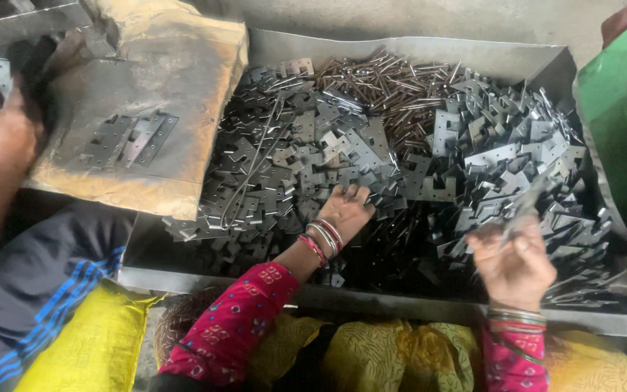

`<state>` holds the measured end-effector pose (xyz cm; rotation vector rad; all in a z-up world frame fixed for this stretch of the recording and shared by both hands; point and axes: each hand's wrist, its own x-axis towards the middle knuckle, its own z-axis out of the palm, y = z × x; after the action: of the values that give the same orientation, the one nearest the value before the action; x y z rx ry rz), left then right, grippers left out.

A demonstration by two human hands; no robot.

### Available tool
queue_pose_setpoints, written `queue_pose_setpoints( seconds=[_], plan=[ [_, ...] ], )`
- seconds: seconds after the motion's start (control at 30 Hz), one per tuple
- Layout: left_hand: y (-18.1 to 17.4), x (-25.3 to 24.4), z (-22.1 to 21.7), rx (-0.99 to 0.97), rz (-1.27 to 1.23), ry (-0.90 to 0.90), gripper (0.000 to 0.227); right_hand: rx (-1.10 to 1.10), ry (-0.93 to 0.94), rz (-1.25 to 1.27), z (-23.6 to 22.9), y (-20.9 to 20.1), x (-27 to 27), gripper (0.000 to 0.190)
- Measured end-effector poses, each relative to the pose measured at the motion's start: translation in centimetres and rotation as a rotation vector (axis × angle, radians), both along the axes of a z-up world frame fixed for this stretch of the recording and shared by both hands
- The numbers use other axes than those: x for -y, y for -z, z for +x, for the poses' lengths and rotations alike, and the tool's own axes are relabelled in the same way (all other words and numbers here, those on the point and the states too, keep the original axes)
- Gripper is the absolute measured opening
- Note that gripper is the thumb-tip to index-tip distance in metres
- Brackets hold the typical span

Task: The person sorts small metal parts from a large bin, picking them up by hand and placing them into a separate pile. The person repeatedly reaches into the bin, selects parts, and moves them aside while seated on the floor.

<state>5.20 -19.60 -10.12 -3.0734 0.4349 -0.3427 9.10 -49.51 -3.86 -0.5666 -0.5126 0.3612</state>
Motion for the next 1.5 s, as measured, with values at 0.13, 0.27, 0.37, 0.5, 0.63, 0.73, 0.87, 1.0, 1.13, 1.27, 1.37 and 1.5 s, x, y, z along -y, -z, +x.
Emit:
queue_pose_setpoints(
  seconds=[0.13,0.27,0.37,0.5,0.63,0.73,0.87,1.0,1.13,1.27,1.37,1.5],
  plan=[
    [-1.5,-0.1,-0.2,0.216,-0.138,0.028,0.023,-0.047,-0.152,-0.282,-1.4,3.7,-3.0,0.022],
    [-2.9,-2.1,0.6,0.089,-0.664,0.004,0.030,-0.136,-0.123,-0.188,-1.4,4.3,-4.3,0.021],
    [-3.9,-4.9,1.3,0.258,-1.156,0.055,0.027,-0.110,-0.092,-0.437,-1.6,4.1,-5.0,0.020],
    [-5.7,-8.2,1.5,0.006,-1.900,-0.157,0.026,0.348,-0.133,-1.052,-2.0,6.2,-8.2,0.024],
    [-6.7,-9.8,0.7,0.037,-1.886,-0.313,0.032,1.143,0.010,-1.628,-3.1,10.6,-11.1,0.029],
    [-6.7,-10.5,1.1,-0.098,-1.871,-0.273,0.029,1.251,-0.106,-1.790,-3.0,13.0,-11.8,0.033],
    [-5.3,-10.2,1.7,-0.163,-1.881,-0.109,0.036,1.365,-0.079,-1.786,-2.8,13.9,-12.0,0.034],
    [-3.9,-9.6,1.8,-0.233,-1.803,-0.154,0.029,1.316,-0.130,-1.795,-3.1,13.2,-12.4,0.033],
    [-3.2,-9.4,2.0,-0.220,-1.865,-0.107,0.027,1.167,0.110,-1.740,-3.4,12.0,-11.7,0.034],
    [-3.6,-9.6,2.0,-0.019,-1.827,0.021,0.021,0.794,0.110,-1.476,-1.9,10.1,-10.0,0.017],
    [-4.4,-9.5,1.4,-0.113,-1.950,-0.148,0.022,0.484,0.285,-1.036,-0.6,8.4,-8.4,0.010],
    [-5.8,-8.1,0.8,-0.201,-1.989,-0.191,0.027,-0.363,0.239,-0.572,-0.3,6.1,-6.3,0.019]
  ],
)
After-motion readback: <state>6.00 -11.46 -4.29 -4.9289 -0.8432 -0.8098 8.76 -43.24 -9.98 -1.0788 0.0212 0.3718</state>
